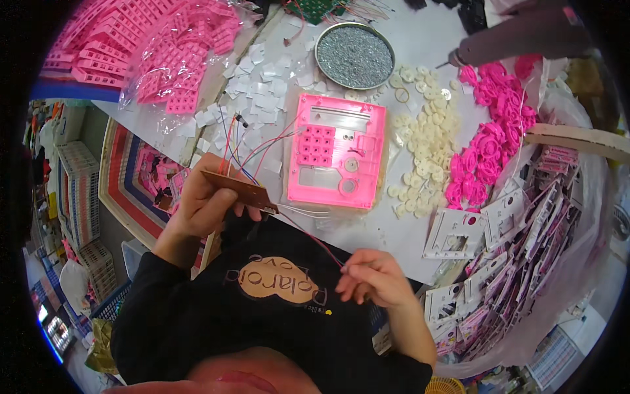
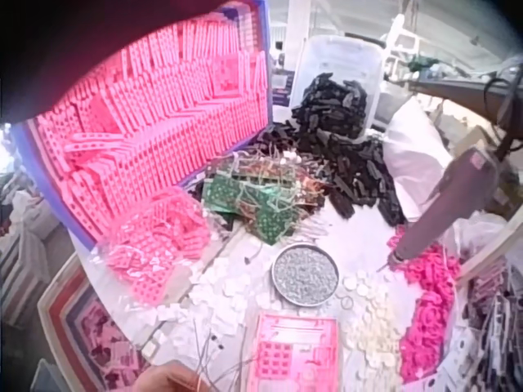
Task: Assembling a pink toy calculator by installing a circuit board, internal components, and plastic casing parts.
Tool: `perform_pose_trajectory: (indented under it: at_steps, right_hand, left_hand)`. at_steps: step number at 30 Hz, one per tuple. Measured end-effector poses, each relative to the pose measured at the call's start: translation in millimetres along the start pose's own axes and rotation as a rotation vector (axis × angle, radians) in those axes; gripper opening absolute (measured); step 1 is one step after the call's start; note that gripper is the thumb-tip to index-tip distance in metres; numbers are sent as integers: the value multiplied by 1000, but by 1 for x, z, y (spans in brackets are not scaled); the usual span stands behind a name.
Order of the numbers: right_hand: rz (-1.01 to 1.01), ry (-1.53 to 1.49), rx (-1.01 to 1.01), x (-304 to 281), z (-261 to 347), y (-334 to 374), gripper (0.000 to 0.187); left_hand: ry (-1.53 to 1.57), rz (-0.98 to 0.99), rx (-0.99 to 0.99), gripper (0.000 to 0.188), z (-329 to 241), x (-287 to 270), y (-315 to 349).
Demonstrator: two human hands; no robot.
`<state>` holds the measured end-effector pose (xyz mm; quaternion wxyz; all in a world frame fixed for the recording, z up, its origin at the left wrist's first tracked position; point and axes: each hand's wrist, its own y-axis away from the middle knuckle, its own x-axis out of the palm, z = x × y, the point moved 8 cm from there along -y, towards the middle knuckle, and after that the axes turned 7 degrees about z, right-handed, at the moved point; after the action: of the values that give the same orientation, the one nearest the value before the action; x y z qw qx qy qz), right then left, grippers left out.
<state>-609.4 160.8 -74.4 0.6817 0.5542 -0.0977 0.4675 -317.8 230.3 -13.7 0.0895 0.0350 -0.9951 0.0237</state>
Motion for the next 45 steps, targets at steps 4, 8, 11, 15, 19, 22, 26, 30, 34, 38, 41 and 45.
perform_pose_trajectory:
  at_steps: [4, 8, 11, 15, 19, 22, 26, 30, 34, 38, 41, 45]
  right_hand:
    - [-800, 1312, -484, 12, 110, 82, 40]
    - [-251, 1630, -780, 86, 157, 59, 68]
    - [219, 1762, -532, 115, 137, -15, 83]
    - [357, 1602, -607, 122, 115, -62, 88]
    - [464, 1342, -760, 118, 103, -74, 78]
    - [456, 1220, -772, 113, 107, -71, 61]
    - [245, 1136, -778, 100, 120, -67, 39]
    - [-117, 1033, -625, 76, 151, -72, 32]
    - [-223, 940, -461, 33, 182, -98, 28]
    - [-59, 846, -443, 34, 195, -101, 21]
    - [85, 951, -456, 38, 191, -99, 19]
    - [180, 992, -414, 36, 181, -108, 21]
  left_hand:
    - [38, -21, 16, 18, 2, -1, 2]
    - [-180, 140, -9, 24, 0, 15, -13]
    - [-454, 331, 15, 25, -7, 33, -22]
    - [-542, 324, 175, 25, -24, 42, -20]
    - [-427, 215, 123, 24, -1, 40, -8]
    - [-360, 122, 79, 22, 11, 41, -7]
    - [-253, 106, -131, 30, 28, 42, -8]
    - [481, 40, -381, 52, 49, 58, 1]
    - [404, 75, -293, 71, 54, 54, 9]
    - [-188, 39, -218, 49, 36, 32, 4]
    - [-831, -171, 87, 21, 14, 6, -20]
    - [-1061, -54, 250, 23, 14, 11, -62]
